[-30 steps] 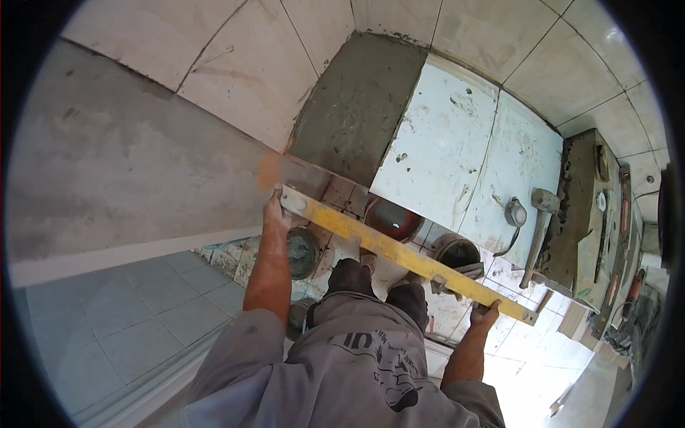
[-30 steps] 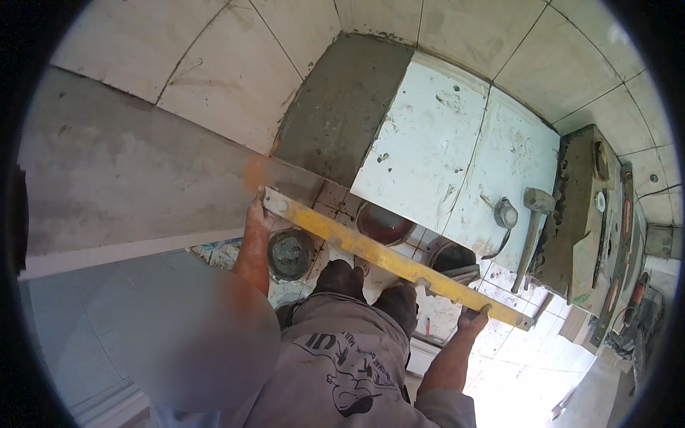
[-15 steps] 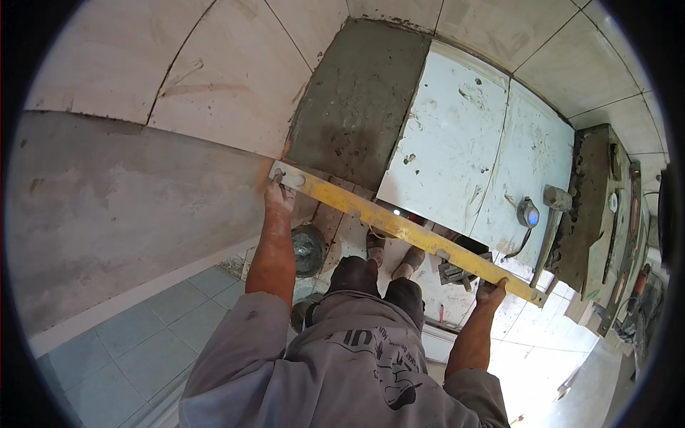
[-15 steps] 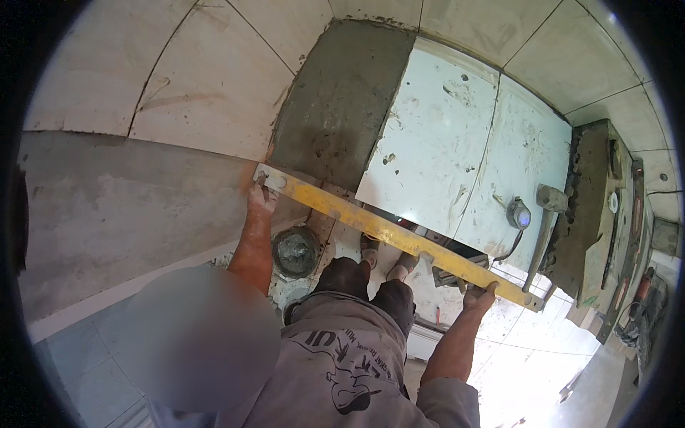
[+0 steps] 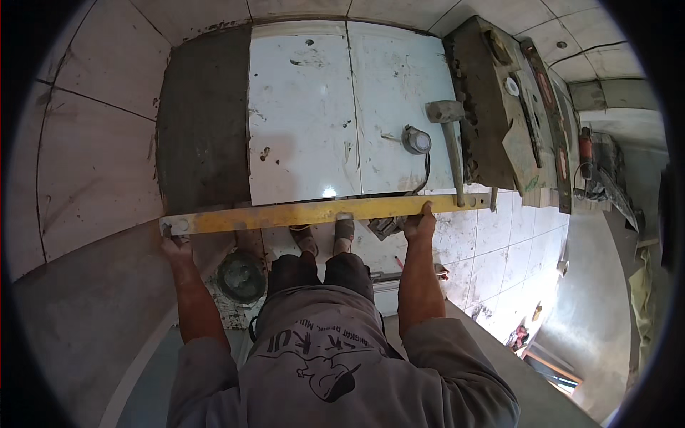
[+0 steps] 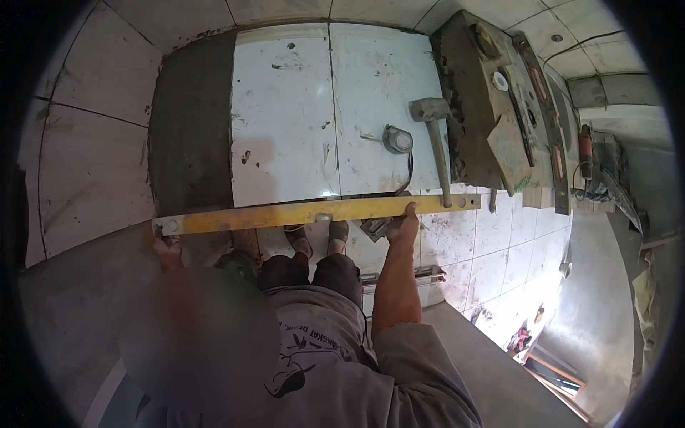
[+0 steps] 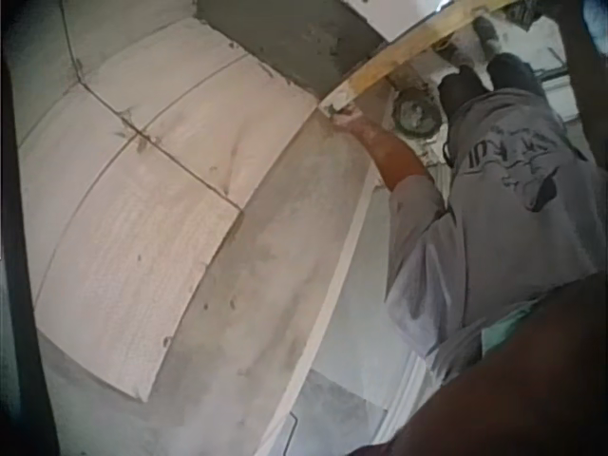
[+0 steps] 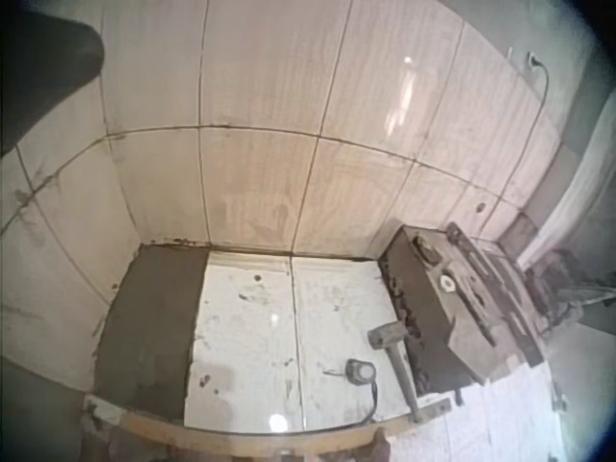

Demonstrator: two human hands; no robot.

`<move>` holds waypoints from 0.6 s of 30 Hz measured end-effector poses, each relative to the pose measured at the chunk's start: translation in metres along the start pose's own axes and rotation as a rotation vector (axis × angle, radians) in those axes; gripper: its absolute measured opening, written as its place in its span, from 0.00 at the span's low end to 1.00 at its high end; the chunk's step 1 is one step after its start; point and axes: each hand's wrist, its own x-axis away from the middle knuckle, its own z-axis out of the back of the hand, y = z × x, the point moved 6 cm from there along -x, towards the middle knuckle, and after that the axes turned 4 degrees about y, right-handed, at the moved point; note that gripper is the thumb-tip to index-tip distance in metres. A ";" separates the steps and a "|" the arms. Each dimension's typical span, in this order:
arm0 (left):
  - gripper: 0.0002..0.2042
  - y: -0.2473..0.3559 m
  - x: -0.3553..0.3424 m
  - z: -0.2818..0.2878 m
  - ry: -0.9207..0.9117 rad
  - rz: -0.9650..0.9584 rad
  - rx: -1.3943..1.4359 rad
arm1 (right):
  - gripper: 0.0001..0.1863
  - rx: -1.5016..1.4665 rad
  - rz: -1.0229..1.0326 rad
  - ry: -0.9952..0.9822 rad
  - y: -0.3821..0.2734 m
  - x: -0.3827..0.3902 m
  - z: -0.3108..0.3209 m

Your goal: Install floor tiles in a bathroom by leveling the surface, cleaning tiles, and measuring.

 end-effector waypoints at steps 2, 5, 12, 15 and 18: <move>0.12 -0.004 0.006 -0.006 0.026 0.012 0.024 | 0.19 0.003 -0.014 -0.013 -0.010 0.000 0.003; 0.12 -0.003 0.012 -0.011 -0.015 -0.010 0.002 | 0.19 0.011 -0.021 -0.050 -0.013 -0.004 -0.002; 0.11 -0.002 0.015 -0.011 0.023 -0.036 -0.016 | 0.21 0.078 -0.093 -0.069 -0.011 -0.014 0.005; 0.11 -0.001 0.015 -0.009 0.051 -0.023 0.029 | 0.19 0.038 -0.063 -0.059 -0.013 -0.013 0.003; 0.11 -0.003 0.021 -0.012 0.054 -0.026 0.043 | 0.19 0.032 -0.036 -0.031 -0.016 -0.009 -0.002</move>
